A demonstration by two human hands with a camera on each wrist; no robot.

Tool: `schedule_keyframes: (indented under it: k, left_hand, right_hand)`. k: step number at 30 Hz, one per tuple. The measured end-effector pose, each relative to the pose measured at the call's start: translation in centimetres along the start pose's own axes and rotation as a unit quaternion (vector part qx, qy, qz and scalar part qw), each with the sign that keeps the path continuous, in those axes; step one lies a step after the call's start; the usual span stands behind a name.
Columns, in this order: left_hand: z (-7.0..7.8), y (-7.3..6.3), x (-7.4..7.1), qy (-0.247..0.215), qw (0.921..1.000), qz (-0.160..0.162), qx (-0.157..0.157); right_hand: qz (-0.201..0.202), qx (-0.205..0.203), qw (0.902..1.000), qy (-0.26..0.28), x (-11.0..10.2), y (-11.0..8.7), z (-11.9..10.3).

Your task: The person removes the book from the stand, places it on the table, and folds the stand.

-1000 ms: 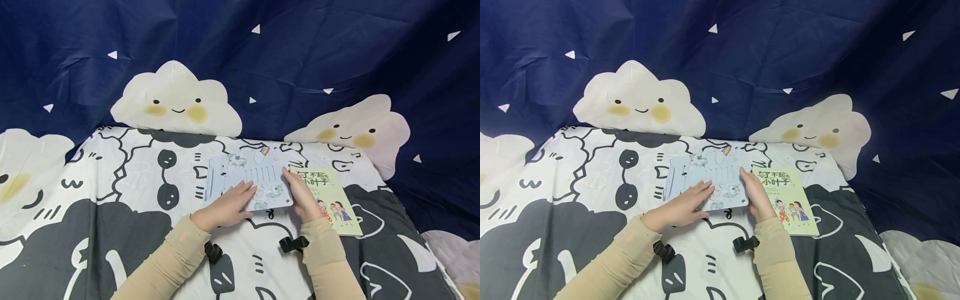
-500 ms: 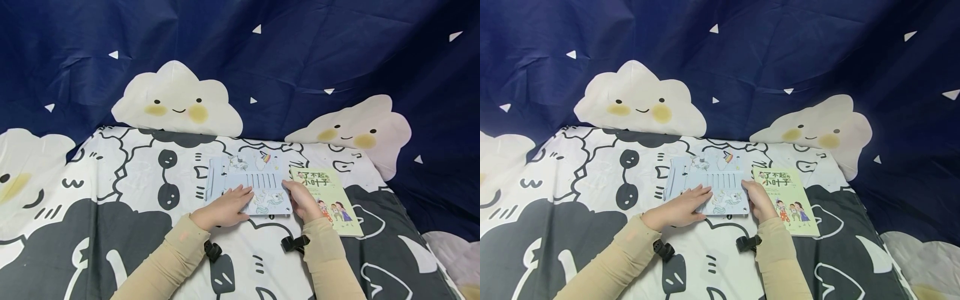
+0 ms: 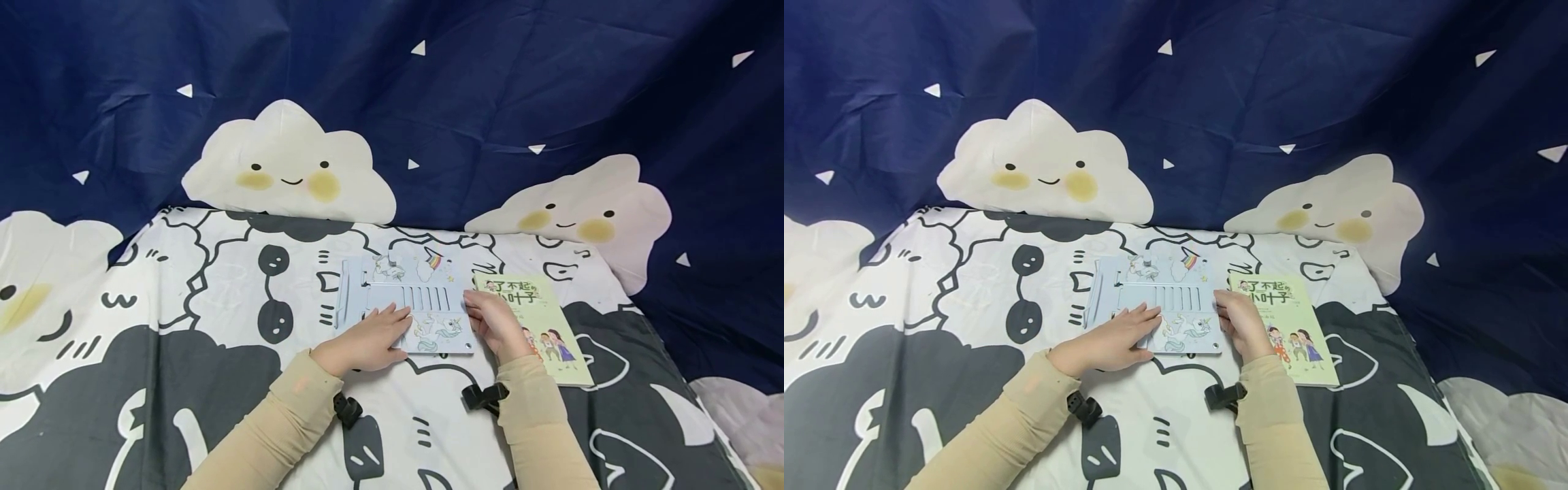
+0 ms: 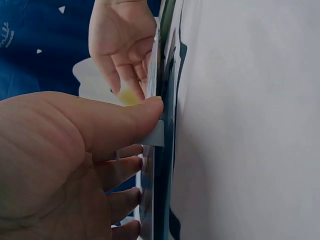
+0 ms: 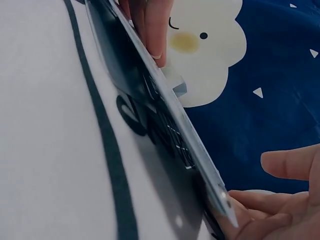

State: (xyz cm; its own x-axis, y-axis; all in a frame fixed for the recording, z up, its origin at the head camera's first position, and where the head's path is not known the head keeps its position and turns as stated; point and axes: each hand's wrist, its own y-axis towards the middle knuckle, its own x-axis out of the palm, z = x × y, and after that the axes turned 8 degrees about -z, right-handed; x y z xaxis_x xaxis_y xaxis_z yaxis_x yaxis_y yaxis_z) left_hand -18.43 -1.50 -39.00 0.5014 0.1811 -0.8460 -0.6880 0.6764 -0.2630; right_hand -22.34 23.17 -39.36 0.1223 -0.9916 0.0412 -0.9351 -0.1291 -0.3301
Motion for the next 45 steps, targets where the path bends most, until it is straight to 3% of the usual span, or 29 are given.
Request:
schedule_keyframes:
  k: [14,25,28,31,37,41,45]
  left_hand:
    - [0.2,0.0,0.0,0.013,0.9998,-0.01,-0.012]
    - [0.0,-0.1,-0.4,0.007,0.9996,-0.016,-0.023]
    - [-0.2,-0.2,-0.5,-0.015,0.9997,-0.011,-0.016]
    - [-0.6,-0.3,-0.9,-0.062,0.9978,0.022,-0.002]
    - [-2.2,-0.7,-2.4,-0.115,0.9823,0.148,0.004]
    - [-3.3,-1.3,-3.6,-0.153,0.9645,0.214,-0.023]
    - [-4.6,-2.0,-4.5,-0.205,0.942,0.259,-0.062]
  right_hand:
    - [0.041,-0.018,0.9985,0.032,-0.1,-0.1,-0.2]
    - [0.036,-0.014,0.999,0.021,-0.2,0.2,0.2]
    - [0.039,-0.015,0.999,0.018,-0.1,0.3,0.3]
    - [0.035,-0.018,0.9992,0.01,-0.1,0.5,0.5]
    - [0.02,-0.026,0.9994,0.006,0.2,0.9,1.0]
    - [0.015,-0.024,0.9996,0.0,0.1,0.9,1.1]
    - [0.011,-0.018,0.9998,-0.001,0.1,0.9,1.1]
